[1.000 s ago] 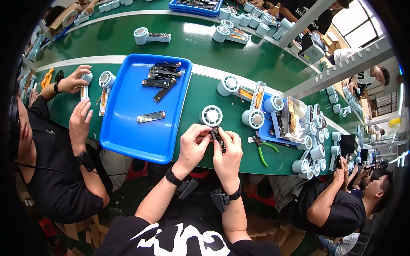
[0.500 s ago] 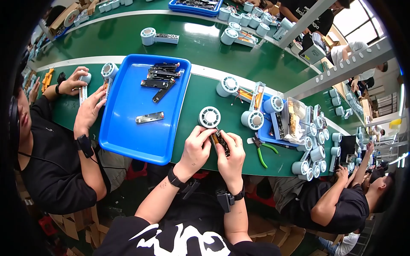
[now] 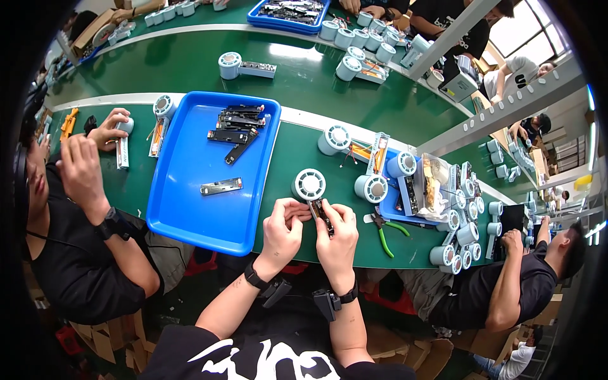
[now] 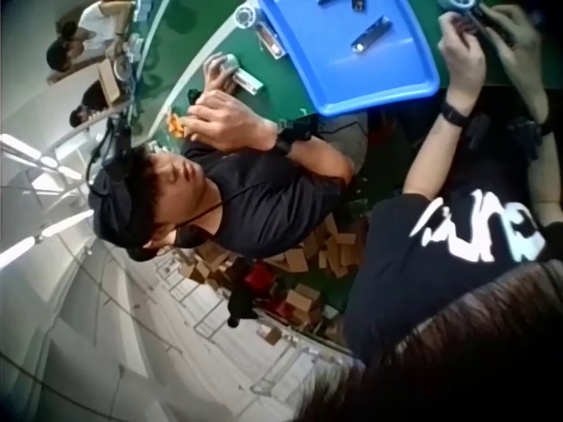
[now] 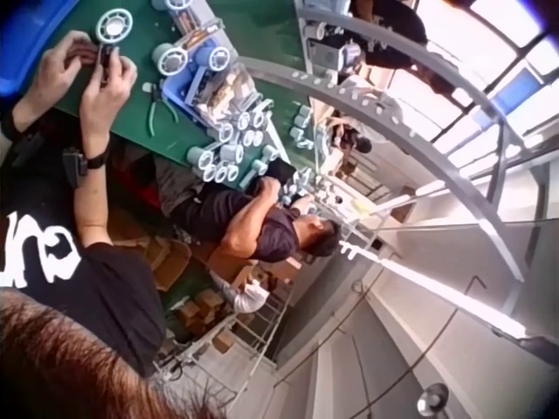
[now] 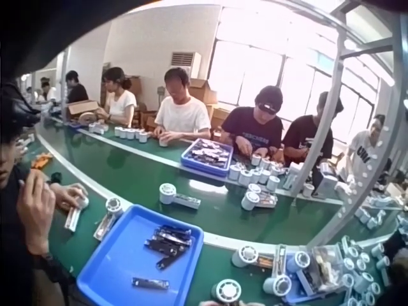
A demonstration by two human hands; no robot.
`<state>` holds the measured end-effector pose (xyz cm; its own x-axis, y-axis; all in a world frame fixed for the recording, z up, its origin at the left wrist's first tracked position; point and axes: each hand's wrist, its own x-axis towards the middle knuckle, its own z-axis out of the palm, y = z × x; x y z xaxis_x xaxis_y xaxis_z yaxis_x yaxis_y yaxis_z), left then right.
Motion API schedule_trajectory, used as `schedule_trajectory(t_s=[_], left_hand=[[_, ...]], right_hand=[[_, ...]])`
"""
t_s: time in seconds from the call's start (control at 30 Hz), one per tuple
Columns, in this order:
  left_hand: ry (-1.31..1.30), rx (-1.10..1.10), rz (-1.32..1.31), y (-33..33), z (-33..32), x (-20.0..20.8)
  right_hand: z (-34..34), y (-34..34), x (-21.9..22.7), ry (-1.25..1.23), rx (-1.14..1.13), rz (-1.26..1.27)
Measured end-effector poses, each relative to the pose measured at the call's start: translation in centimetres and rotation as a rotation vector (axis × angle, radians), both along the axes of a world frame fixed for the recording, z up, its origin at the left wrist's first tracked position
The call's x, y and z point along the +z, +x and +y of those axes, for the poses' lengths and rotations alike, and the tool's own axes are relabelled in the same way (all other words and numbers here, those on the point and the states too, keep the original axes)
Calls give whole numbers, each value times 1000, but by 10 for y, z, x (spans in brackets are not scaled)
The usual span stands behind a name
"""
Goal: Assembling small electronic components and wiring them into circular plastic housings at a factory workstation.
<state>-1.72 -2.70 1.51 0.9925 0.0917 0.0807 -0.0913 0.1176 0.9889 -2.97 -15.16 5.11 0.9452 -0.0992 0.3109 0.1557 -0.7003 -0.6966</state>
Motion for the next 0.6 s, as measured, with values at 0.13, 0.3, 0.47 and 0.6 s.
schedule_trajectory(t_s=[0.13, 0.3, 0.47, 0.6], left_hand=[[36, -8, -5, 4, 1, 0], [55, -13, 8, 4, 1, 1], [96, -7, -15, 4, 3, 2], [107, -2, -15, 5, 3, 2]], right_hand=[[2, 5, 4, -49, 5, -1], [-1, 5, -2, 31, 21, -1], [1, 5, -3, 40, 23, -2], [5, 7, -3, 10, 10, -19]])
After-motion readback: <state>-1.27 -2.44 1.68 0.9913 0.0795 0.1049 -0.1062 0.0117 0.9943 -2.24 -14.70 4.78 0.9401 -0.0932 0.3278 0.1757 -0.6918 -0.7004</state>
